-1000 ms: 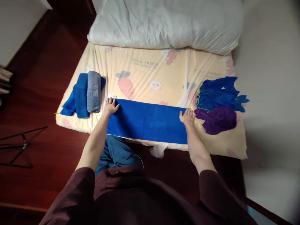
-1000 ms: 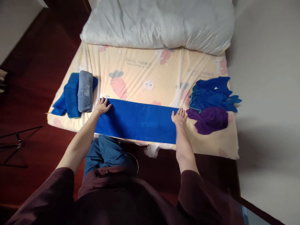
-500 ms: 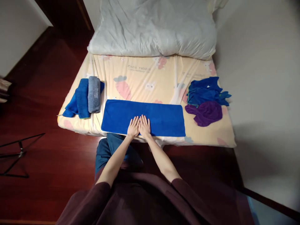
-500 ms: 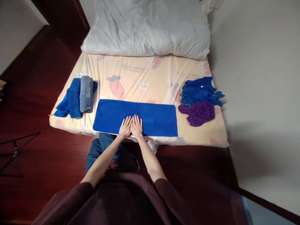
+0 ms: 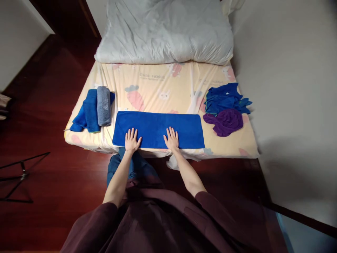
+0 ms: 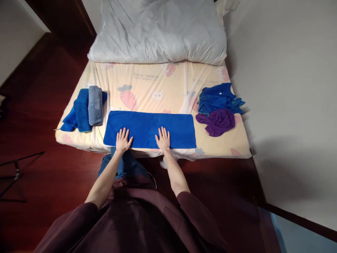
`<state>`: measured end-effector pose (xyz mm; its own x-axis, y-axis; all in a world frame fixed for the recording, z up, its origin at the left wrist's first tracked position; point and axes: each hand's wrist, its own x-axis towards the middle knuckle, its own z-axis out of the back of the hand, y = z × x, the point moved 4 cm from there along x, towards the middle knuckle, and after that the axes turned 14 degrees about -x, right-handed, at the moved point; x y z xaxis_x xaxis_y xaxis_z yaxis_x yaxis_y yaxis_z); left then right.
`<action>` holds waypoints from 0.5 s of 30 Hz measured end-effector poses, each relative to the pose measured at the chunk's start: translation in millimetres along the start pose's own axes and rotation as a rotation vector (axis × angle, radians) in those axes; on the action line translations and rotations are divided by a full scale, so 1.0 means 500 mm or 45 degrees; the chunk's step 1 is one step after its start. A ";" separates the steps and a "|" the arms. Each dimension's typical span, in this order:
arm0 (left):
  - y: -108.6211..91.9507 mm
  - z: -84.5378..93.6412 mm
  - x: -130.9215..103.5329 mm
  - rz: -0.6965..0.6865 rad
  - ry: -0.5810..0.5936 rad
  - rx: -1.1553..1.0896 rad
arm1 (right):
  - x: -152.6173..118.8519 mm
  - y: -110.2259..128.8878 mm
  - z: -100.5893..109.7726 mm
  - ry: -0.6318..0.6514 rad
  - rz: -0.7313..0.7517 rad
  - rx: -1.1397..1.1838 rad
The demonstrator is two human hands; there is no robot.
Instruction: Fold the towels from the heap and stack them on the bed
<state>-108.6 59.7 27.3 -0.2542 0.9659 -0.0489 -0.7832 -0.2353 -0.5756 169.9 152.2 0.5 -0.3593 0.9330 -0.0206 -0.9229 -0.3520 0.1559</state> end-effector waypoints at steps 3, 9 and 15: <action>0.045 0.051 -0.004 0.145 -0.060 0.043 | -0.008 -0.072 -0.002 -0.028 -0.115 -0.031; 0.128 0.125 -0.024 0.372 -0.084 0.079 | -0.043 -0.213 0.009 -0.077 -0.319 -0.157; 0.180 0.136 -0.030 0.405 -0.057 0.079 | -0.092 -0.330 0.034 -0.013 -0.541 -0.270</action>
<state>-213.6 16.5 31.6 -0.5156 0.8374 -0.1814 -0.6930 -0.5321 -0.4864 341.0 168.6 -7.2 0.0567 0.9980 -0.0292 -0.9961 0.0546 -0.0695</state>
